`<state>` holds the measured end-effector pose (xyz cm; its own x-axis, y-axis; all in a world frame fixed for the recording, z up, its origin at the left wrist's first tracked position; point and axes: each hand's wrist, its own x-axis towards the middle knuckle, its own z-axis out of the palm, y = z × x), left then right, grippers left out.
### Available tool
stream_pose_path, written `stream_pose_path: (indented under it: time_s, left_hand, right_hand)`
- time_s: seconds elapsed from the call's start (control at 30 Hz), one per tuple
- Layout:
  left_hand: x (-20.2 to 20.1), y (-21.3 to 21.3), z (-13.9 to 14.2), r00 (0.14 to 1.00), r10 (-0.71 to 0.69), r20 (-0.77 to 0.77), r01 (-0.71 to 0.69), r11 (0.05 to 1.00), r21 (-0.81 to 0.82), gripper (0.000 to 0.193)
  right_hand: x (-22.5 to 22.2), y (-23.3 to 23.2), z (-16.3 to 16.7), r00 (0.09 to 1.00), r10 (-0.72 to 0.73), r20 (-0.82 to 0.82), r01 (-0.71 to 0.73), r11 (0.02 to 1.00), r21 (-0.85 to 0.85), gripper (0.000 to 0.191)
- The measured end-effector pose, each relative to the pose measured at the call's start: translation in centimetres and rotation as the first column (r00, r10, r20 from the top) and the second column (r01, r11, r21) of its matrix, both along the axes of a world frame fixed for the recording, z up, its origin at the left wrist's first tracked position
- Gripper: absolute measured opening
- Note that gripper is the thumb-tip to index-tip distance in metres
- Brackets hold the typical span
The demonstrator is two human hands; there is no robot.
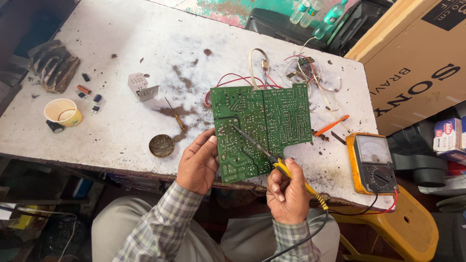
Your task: The person tests a circuit board with a multimeter, flips it over, and uses a soldering iron on the backside. They then handle a small white component and test it with the multimeter probes.
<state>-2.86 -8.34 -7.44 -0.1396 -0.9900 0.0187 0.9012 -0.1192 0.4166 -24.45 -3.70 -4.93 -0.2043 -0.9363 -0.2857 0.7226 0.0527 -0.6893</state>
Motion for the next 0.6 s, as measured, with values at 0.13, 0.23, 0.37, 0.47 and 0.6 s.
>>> stream_pose_path:
  time_s: [0.13, 0.23, 0.37, 0.47, 0.6]
  left_hand:
    - [-0.07, -0.04, 0.09, 1.000, -0.005, -0.006, 0.005, 1.000, -0.006, 0.039]
    - [-0.08, 0.00, 0.18, 1.000, -0.007, -0.004, 0.007, 1.000, 0.015, 0.039]
    - [-0.08, 0.05, 0.34, 1.000, -0.008, -0.001, 0.008, 1.000, -0.005, 0.039]
    - [0.00, -0.10, 0.53, 1.000, -0.023, -0.008, 0.022, 1.000, -0.021, 0.039]
    - [0.08, -0.39, 0.91, 0.999, -0.039, 0.003, 0.039, 0.999, -0.037, 0.038]
  right_hand:
    - [-0.20, -0.08, -0.32, 0.999, 0.022, 0.036, -0.022, 1.000, 0.007, 0.021]
    - [-0.32, -0.14, -0.41, 0.996, 0.036, 0.076, -0.038, 0.999, 0.021, 0.021]
    - [-0.23, -0.30, -0.35, 0.992, 0.042, 0.121, -0.047, 0.998, 0.039, 0.021]
    - [0.02, -0.24, -0.18, 0.996, 0.018, 0.093, -0.023, 0.998, 0.050, 0.020]
    - [0.40, 0.05, 0.17, 1.000, -0.015, -0.001, 0.015, 1.000, 0.024, 0.022]
